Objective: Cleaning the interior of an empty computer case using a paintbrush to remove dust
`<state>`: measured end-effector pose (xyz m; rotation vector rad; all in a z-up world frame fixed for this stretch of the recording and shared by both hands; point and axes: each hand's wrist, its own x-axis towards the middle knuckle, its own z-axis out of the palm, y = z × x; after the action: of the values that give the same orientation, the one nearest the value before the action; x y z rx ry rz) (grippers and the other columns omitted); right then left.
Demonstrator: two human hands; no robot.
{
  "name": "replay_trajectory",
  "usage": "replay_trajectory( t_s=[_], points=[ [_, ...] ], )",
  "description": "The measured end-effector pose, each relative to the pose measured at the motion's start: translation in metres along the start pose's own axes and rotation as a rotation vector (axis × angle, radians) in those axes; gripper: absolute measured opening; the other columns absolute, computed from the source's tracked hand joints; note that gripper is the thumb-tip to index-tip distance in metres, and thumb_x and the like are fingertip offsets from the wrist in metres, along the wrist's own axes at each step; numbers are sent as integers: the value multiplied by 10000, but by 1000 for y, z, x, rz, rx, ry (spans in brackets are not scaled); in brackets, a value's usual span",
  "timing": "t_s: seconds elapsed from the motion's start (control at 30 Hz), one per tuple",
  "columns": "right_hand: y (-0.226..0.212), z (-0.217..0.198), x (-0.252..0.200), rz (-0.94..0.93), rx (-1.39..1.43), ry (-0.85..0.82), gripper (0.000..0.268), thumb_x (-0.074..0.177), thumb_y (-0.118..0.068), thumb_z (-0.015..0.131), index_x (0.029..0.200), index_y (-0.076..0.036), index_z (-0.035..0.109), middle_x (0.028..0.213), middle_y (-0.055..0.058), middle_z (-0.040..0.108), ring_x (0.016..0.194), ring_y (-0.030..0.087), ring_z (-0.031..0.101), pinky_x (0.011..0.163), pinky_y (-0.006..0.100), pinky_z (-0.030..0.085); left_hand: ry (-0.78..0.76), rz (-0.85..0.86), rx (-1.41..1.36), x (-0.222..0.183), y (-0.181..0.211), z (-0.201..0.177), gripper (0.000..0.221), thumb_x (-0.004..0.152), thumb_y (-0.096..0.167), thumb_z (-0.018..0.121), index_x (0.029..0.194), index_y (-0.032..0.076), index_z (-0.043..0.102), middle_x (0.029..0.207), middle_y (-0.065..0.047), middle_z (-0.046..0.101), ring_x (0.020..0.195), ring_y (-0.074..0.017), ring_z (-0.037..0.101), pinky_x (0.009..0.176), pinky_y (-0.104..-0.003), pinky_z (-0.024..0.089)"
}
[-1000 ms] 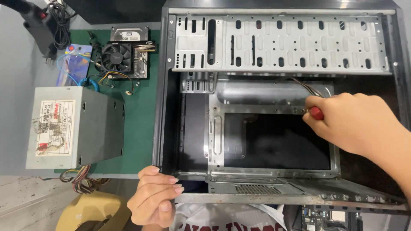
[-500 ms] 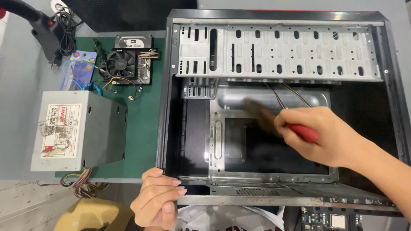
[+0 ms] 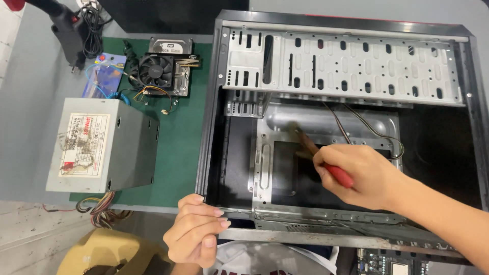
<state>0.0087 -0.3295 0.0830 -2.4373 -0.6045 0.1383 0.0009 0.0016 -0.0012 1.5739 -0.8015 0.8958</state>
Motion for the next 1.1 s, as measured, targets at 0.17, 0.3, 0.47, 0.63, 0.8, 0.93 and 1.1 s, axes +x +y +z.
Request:
replay_trajectory(
  t_s=[0.17, 0.3, 0.47, 0.63, 0.8, 0.93, 1.1],
  points=[
    [-14, 15, 7, 182, 376, -226, 97, 939, -157, 590, 901, -124, 674, 720, 9, 720, 616, 145, 675, 592, 294, 564, 27, 17, -16, 0, -2, 3, 390, 992, 235, 482, 711, 91, 710, 655, -7, 691, 619, -154, 681, 900, -327, 532],
    [-14, 8, 11, 305, 946, -73, 275, 954, -126, 527, 905, 11, 760, 815, 119, 759, 661, 190, 687, 617, 310, 580, 59, 0, -11, 2, 1, 6, 402, 993, 242, 483, 695, 91, 706, 640, -8, 683, 607, -151, 669, 885, -324, 531],
    [-18, 9, 11, 386, 411, 123, 132, 934, -176, 625, 971, -102, 729, 740, 34, 808, 658, 108, 796, 650, 219, 629, 36, 30, -28, 0, -3, 3, 382, 986, 226, 488, 708, 88, 710, 656, -7, 696, 621, -148, 678, 900, -321, 536],
    [-17, 16, 17, 467, 735, -21, 225, 954, -114, 537, 975, -18, 740, 610, 134, 800, 518, 178, 755, 516, 279, 655, 42, 41, -43, -1, -4, 4, 384, 988, 229, 488, 711, 84, 711, 659, -11, 695, 625, -155, 680, 902, -328, 536],
    [-17, 14, 20, 568, 875, 47, 224, 920, -49, 542, 898, 49, 743, 549, 231, 773, 469, 267, 753, 455, 312, 585, 59, 42, -34, 3, -3, 6, 376, 974, 215, 493, 690, 82, 701, 646, -14, 697, 600, -154, 673, 895, -324, 541],
    [-20, 6, 17, 579, 908, 152, 182, 918, -35, 531, 907, 62, 684, 562, 272, 743, 443, 314, 694, 461, 357, 553, 35, -1, -17, 4, 4, 2, 366, 973, 210, 487, 700, 90, 699, 679, -4, 708, 618, -156, 675, 893, -336, 538],
    [-27, 1, 11, 576, 757, 287, 215, 949, -48, 526, 945, 44, 720, 577, 222, 734, 479, 281, 681, 487, 339, 562, 33, 5, -28, 6, 4, 2, 347, 952, 191, 494, 695, 79, 697, 651, -11, 683, 604, -161, 665, 887, -342, 535]
  ],
)
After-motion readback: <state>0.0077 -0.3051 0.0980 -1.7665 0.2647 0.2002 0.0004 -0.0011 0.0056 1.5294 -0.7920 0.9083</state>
